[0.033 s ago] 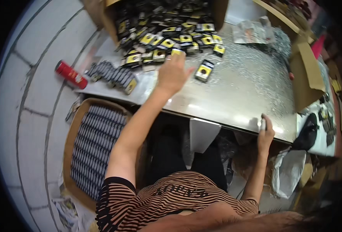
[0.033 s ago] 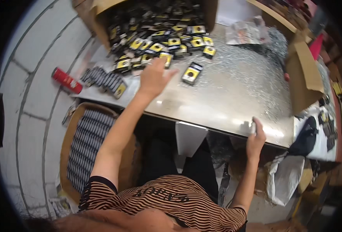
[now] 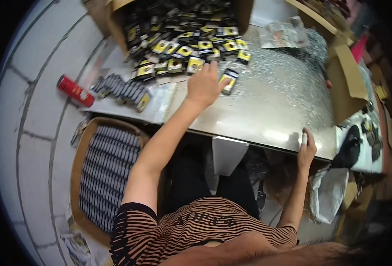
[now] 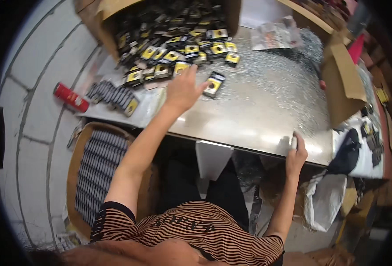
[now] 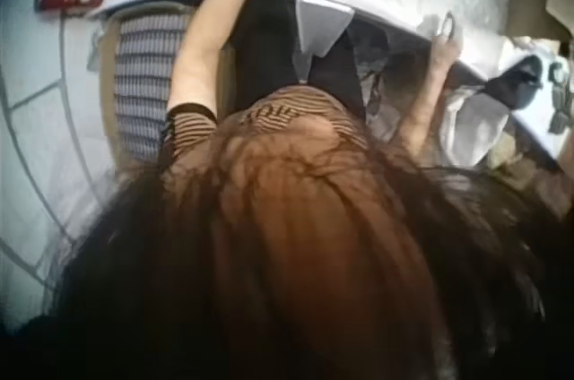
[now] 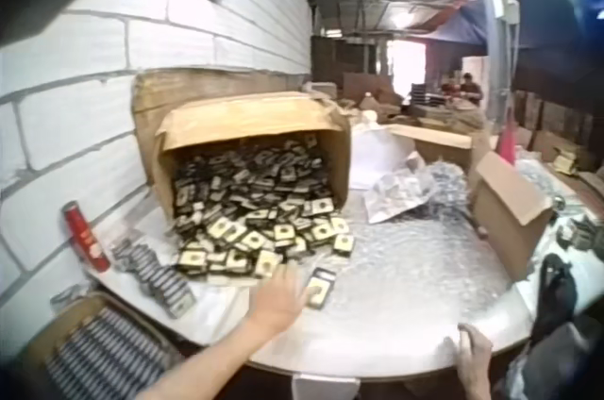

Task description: Applying adhesive or components to small product boxes and organizing them on an assembly line workbench.

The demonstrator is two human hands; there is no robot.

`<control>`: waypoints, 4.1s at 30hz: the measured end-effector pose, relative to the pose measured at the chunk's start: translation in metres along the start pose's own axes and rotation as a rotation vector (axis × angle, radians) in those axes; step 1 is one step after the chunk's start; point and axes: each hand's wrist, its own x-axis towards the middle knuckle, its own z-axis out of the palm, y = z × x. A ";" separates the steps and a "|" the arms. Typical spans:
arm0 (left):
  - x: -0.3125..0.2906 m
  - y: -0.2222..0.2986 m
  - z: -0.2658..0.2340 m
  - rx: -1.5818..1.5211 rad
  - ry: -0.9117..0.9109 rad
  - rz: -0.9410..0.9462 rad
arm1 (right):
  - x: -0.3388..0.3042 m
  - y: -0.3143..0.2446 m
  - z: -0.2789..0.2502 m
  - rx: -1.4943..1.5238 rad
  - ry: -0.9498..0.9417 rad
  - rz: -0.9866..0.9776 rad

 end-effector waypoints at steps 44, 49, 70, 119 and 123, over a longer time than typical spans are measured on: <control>-0.332 0.016 0.064 -2.119 -0.946 -0.888 | -0.135 -0.137 0.083 -0.050 -0.546 -0.501; -0.343 0.020 0.073 -2.082 -0.892 -0.899 | -0.184 -0.094 0.098 0.166 -0.542 -0.351; -0.349 0.035 0.012 -1.565 -0.471 -0.756 | -0.196 -0.102 0.077 0.189 -0.671 -0.101; -0.056 -0.086 -0.063 0.231 0.009 -0.173 | -0.047 -0.179 0.177 0.218 -0.501 -0.537; 0.045 -0.105 0.010 0.284 -0.236 -0.341 | -0.008 -0.156 0.231 -0.237 -0.443 -0.912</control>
